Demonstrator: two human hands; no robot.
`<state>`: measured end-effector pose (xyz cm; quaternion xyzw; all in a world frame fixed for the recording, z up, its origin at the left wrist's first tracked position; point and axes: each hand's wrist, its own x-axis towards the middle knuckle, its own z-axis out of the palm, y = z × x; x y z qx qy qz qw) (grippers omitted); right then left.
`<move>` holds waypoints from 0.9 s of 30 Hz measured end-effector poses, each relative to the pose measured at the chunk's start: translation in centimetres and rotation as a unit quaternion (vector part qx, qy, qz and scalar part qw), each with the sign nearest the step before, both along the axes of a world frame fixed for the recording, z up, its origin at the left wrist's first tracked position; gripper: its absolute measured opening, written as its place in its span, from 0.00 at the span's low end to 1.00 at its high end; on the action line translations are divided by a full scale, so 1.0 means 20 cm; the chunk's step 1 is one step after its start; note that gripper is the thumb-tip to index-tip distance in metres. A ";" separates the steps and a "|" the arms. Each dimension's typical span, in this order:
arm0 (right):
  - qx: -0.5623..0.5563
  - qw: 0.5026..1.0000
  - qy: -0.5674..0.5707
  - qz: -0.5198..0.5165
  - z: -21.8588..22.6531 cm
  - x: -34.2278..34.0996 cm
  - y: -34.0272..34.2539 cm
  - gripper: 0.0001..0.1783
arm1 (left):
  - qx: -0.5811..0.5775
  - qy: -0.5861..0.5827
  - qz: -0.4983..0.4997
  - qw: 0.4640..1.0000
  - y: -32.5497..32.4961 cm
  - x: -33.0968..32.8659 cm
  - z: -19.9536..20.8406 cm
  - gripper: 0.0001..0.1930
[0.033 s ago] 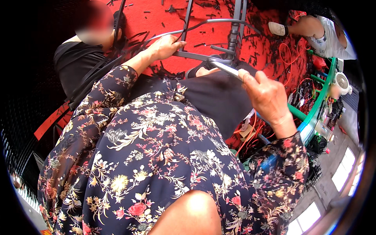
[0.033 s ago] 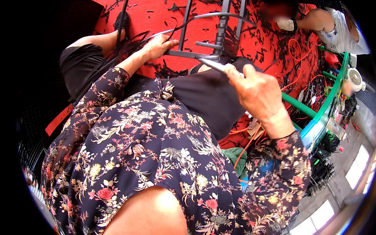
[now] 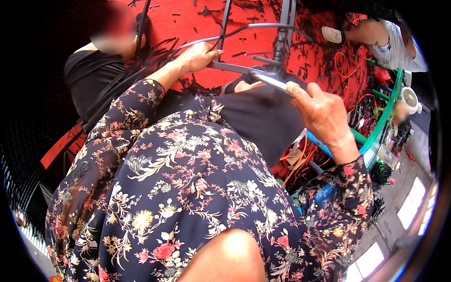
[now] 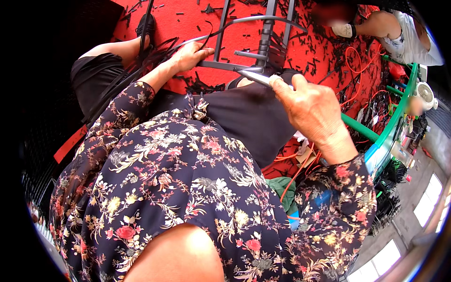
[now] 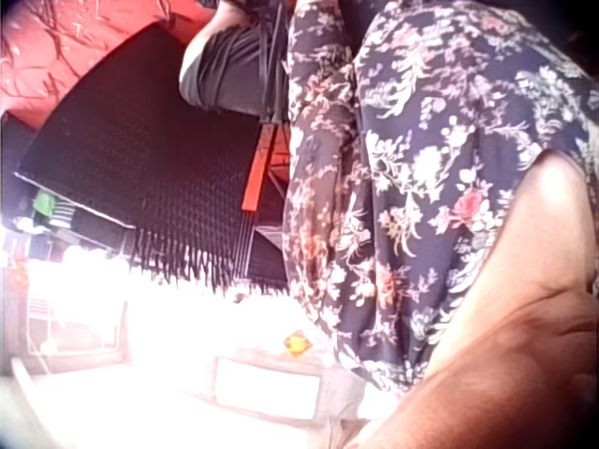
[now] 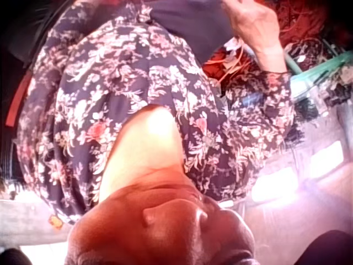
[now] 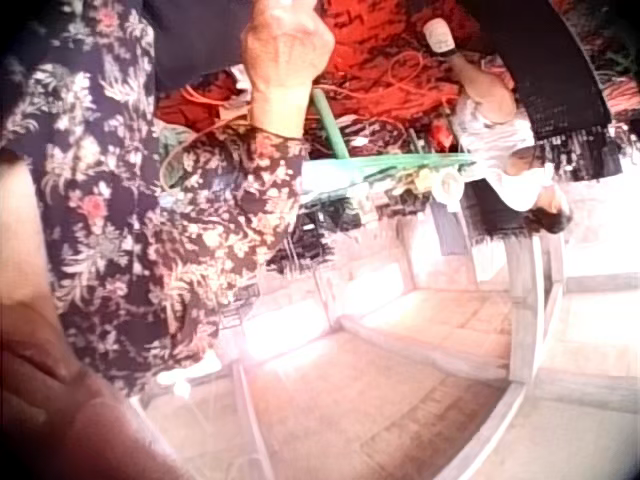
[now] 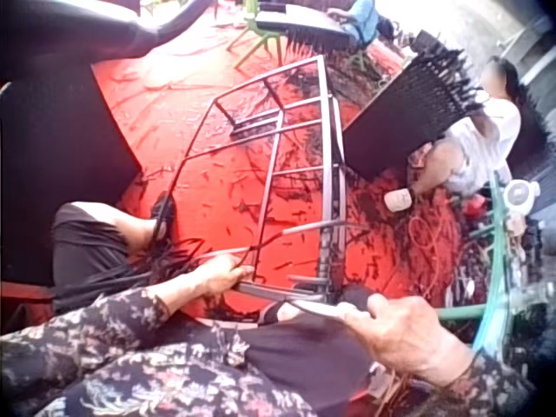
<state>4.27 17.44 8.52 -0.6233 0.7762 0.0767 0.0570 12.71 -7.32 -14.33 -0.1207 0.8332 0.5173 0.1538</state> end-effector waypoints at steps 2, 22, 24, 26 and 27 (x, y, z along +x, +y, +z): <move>0.017 0.998 -0.018 0.049 0.02 -0.11 -0.02 0.12 | 0.008 -0.010 -0.008 1.000 0.01 0.01 0.04 0.26; -0.078 0.992 -0.094 -0.013 -0.14 -0.15 0.14 0.18 | 0.001 -0.018 -0.006 1.000 0.06 0.01 0.10 0.24; -0.064 0.996 -0.052 0.030 -0.15 -0.16 0.15 0.18 | 0.005 -0.036 0.000 0.999 0.06 0.00 0.10 0.23; -0.047 0.996 -0.064 0.032 -0.15 -0.20 0.15 0.18 | 0.005 -0.018 0.006 1.000 0.08 0.01 0.09 0.24; -0.038 0.996 -0.070 0.033 -0.15 -0.21 0.14 0.18 | 0.003 -0.013 0.004 1.000 0.07 0.00 0.06 0.23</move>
